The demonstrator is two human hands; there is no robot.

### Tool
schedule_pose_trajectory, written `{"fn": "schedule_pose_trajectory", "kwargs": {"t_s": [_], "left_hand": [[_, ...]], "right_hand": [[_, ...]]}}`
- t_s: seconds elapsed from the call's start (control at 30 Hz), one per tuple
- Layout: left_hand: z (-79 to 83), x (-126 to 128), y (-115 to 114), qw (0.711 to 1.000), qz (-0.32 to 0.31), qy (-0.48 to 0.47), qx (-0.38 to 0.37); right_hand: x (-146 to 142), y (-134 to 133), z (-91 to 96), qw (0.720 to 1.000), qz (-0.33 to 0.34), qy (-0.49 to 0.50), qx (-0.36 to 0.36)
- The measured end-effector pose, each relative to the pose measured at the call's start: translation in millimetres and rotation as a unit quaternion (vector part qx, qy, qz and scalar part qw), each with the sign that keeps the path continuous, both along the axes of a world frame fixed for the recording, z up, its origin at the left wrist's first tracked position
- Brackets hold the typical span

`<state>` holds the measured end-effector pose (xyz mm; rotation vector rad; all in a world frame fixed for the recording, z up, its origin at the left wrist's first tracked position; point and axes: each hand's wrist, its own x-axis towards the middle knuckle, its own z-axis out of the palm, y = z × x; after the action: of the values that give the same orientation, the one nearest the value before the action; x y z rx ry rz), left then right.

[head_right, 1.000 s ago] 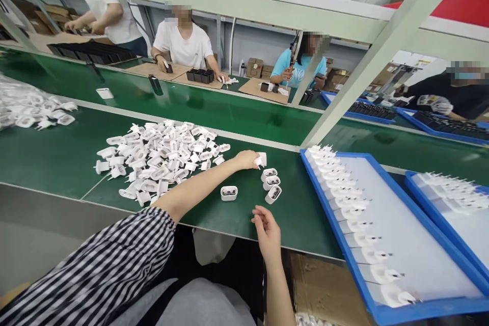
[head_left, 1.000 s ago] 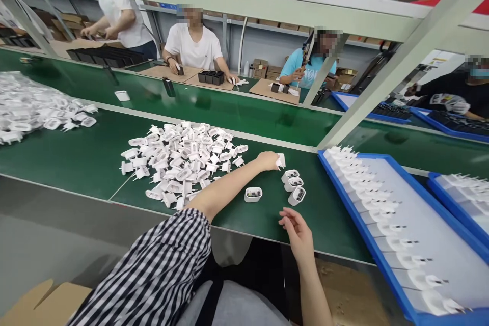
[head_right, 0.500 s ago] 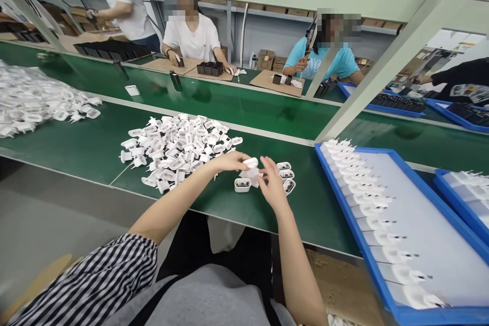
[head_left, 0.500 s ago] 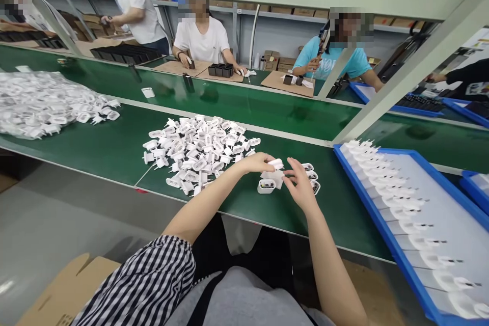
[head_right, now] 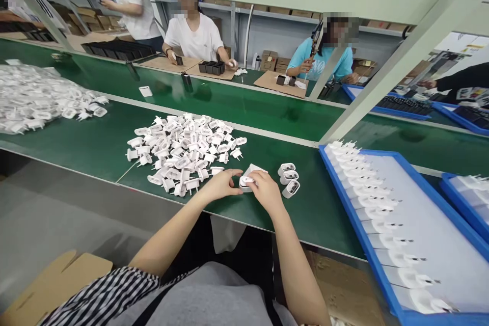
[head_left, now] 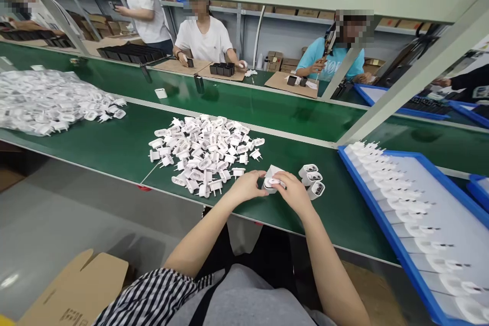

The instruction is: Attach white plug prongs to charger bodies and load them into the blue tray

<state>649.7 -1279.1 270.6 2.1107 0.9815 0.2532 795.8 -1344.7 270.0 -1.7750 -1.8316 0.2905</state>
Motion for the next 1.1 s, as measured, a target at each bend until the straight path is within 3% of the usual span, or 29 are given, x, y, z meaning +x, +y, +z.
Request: {"fn": "schedule_pose_trajectory", "kwargs": {"t_s": [0.2,0.37,0.53,0.73,0.97,1.1], "left_hand": [[-14.2,14,-16,0.997,0.033,-0.03,0.058],[-14.6,12,-18,0.996,0.04,-0.028,0.073],[3.2,15,-15,0.986,-0.02,0.113,0.121],[28.6,38,3,0.957,-0.078,0.274,0.043],[30.8,45,17,0.949,-0.145,0.28,0.017],[23.5,26,6,0.964,-0.145,0.209,0.076]], "right_hand": [[6,4,5.0,0.994,0.008,0.019,-0.109],[6,2,4.0,0.992,0.005,0.009,-0.123],[4,6,11.8,0.988,0.02,-0.033,-0.151],[7,19,23.4,0.969,0.045,-0.079,-0.23],[5,12,18.0,0.969,0.047,-0.121,-0.21],[9,4,5.7,0.982,0.039,-0.105,-0.15]]}}
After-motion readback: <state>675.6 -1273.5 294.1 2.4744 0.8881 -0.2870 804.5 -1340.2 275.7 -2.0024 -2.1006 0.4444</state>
